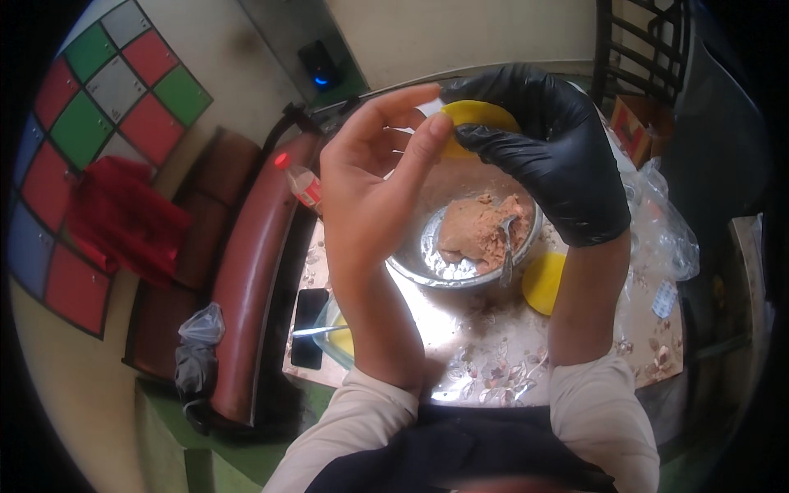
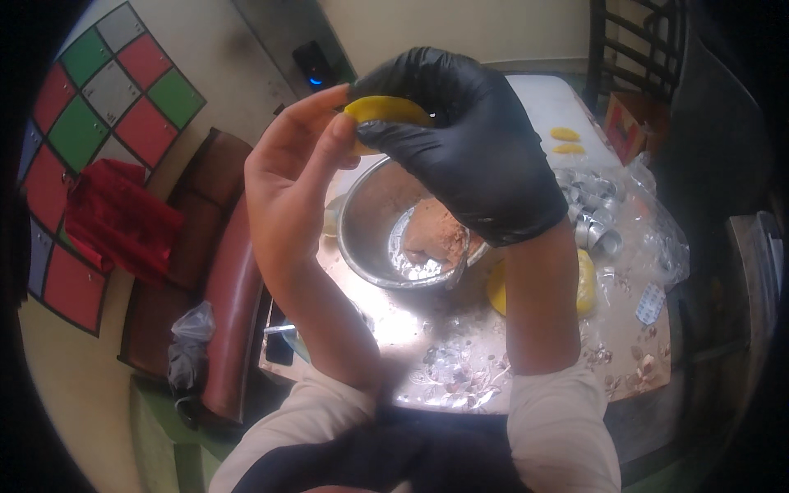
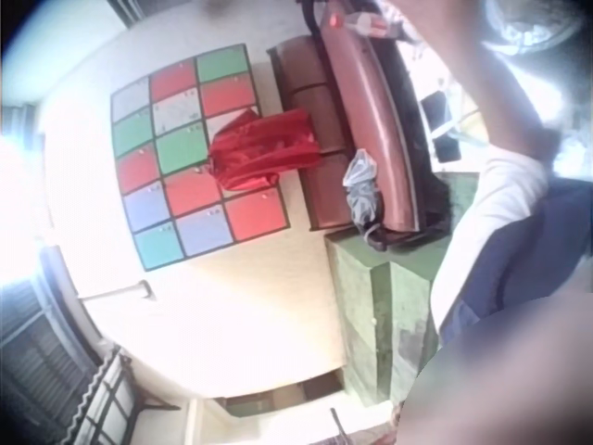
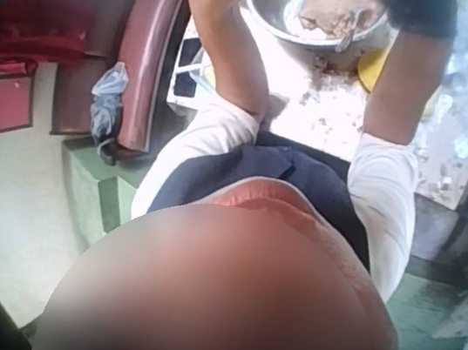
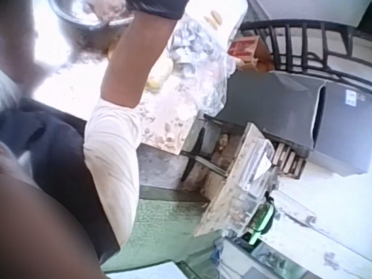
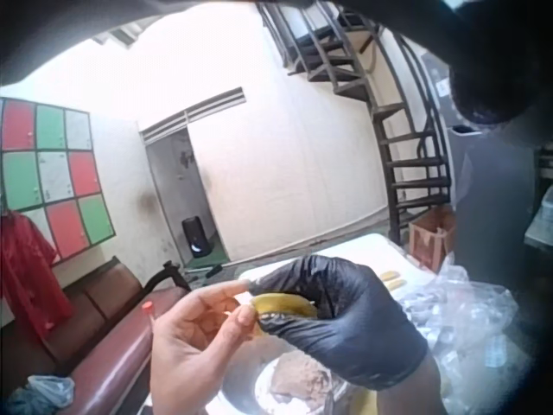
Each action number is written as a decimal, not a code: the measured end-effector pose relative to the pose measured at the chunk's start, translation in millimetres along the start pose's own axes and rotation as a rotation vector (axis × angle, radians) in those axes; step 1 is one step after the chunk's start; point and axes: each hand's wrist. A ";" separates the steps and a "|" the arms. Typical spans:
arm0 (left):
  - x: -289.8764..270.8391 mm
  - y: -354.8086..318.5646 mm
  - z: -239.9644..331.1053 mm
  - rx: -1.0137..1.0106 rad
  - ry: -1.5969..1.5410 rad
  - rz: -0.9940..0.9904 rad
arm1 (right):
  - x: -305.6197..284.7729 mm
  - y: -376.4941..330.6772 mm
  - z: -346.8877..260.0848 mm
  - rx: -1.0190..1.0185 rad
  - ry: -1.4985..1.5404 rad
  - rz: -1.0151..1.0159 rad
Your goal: The person fills yellow dumpling wrappers with a meat mixture from a metal bowl, then folds and pleats the edges to seal them. The finished dumpling is placed on the table.
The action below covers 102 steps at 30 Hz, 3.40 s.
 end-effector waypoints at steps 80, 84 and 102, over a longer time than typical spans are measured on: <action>2.7 7.7 11.9 -0.173 0.042 0.035 | 1.4 3.8 2.9 0.000 -0.184 -0.007; -4.9 5.0 7.0 -0.075 -0.006 -0.077 | 5.3 4.5 -8.0 0.075 -0.011 0.055; -2.2 8.7 -18.2 0.117 -0.067 0.040 | 12.9 5.4 7.7 0.076 -0.075 0.228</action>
Point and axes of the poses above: each hand's wrist, its own y-axis towards the middle knuckle, its own x-axis out of the palm, z = x × y, and after that the axes turned 4 degrees about z, right-handed
